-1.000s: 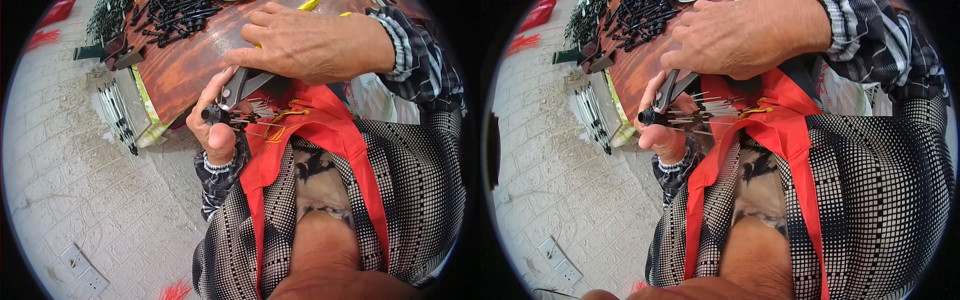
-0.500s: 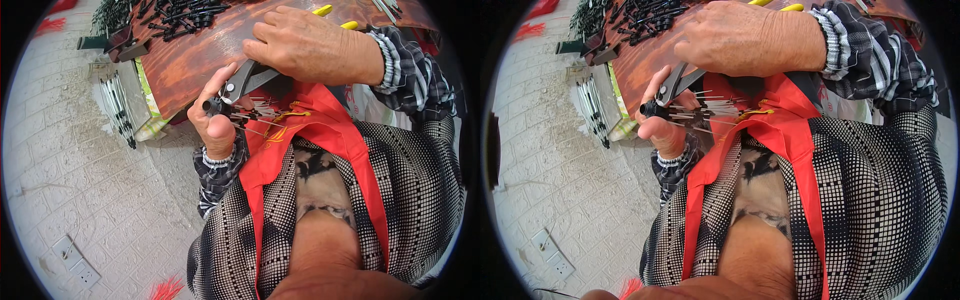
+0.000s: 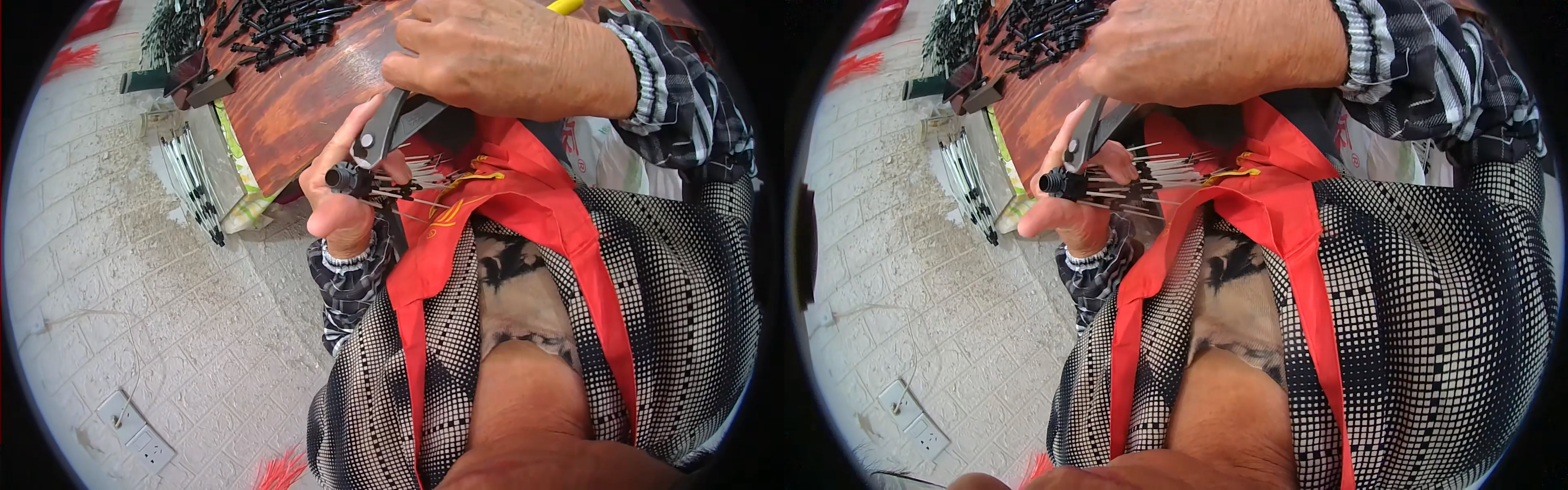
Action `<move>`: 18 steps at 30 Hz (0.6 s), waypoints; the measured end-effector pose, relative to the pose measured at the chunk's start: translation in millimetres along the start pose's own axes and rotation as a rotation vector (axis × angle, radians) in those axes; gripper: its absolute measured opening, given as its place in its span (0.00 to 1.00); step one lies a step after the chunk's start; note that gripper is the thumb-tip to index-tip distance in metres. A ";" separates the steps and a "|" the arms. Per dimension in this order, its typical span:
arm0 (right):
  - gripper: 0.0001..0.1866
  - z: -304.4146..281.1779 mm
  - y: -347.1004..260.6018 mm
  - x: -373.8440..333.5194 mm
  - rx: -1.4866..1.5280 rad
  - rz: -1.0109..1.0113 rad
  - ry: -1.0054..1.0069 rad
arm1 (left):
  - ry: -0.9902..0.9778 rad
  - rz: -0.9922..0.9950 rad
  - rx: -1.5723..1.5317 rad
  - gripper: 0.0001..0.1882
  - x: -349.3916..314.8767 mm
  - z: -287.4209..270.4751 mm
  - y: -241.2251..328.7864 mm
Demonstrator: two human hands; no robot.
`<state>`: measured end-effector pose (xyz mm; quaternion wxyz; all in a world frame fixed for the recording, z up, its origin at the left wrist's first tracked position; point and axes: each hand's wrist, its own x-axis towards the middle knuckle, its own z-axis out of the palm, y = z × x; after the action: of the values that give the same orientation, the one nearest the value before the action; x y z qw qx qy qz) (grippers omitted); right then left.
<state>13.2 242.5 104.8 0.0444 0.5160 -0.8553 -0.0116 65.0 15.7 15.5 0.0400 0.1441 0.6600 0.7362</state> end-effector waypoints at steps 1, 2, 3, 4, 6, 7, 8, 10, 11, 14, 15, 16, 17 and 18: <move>0.10 -5.2 -0.4 0.0 -0.024 0.008 -0.087 | -0.003 -0.008 0.029 0.68 0.4 1.8 2.7; 0.10 -8.1 0.1 -0.5 -0.023 0.012 -0.087 | -0.006 -0.016 0.059 0.68 0.6 3.4 5.1; 0.10 -10.3 1.1 -1.1 -0.013 0.004 -0.097 | -0.008 -0.024 0.090 0.69 0.6 4.3 6.8; 0.11 -12.5 1.8 -1.8 -0.004 -0.004 -0.106 | -0.012 -0.024 0.090 0.69 0.6 4.5 7.8; 0.11 -12.3 3.3 0.2 0.013 -0.011 -0.115 | -0.024 -0.006 0.083 0.68 2.5 1.7 4.9; 0.11 -13.4 3.5 1.4 0.000 -0.029 -0.123 | -0.032 0.005 0.079 0.68 3.3 1.4 4.3; 0.11 -14.9 3.6 1.9 -0.016 -0.045 -0.130 | -0.038 0.006 0.080 0.68 4.0 1.9 4.3; 0.11 -15.4 3.0 1.3 -0.033 -0.063 -0.134 | -0.009 -0.013 0.082 0.68 3.8 3.1 4.7; 0.11 -14.5 2.8 1.4 -0.031 -0.060 -0.094 | 0.009 -0.021 0.085 0.68 2.8 3.4 5.0; 0.11 -10.1 3.6 2.4 -0.029 -0.051 0.026 | 0.006 0.008 0.062 0.66 1.7 2.3 2.1; 0.11 -7.4 2.3 1.6 -0.025 -0.043 0.064 | -0.001 0.016 0.046 0.66 1.0 2.1 1.4; 0.11 -4.4 1.1 1.3 -0.022 -0.037 0.102 | -0.002 0.016 0.048 0.66 1.2 1.3 2.1; 0.11 -1.0 -0.3 1.4 -0.018 -0.032 0.141 | 0.007 0.035 0.056 0.66 2.2 -0.6 3.4; 0.11 2.6 -1.9 1.9 -0.014 -0.029 0.180 | 0.018 0.054 0.064 0.66 3.3 -3.1 4.9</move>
<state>13.7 239.9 102.2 0.1247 0.5268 -0.8403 0.0282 61.7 13.0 20.6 0.0097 0.1565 0.6796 0.7166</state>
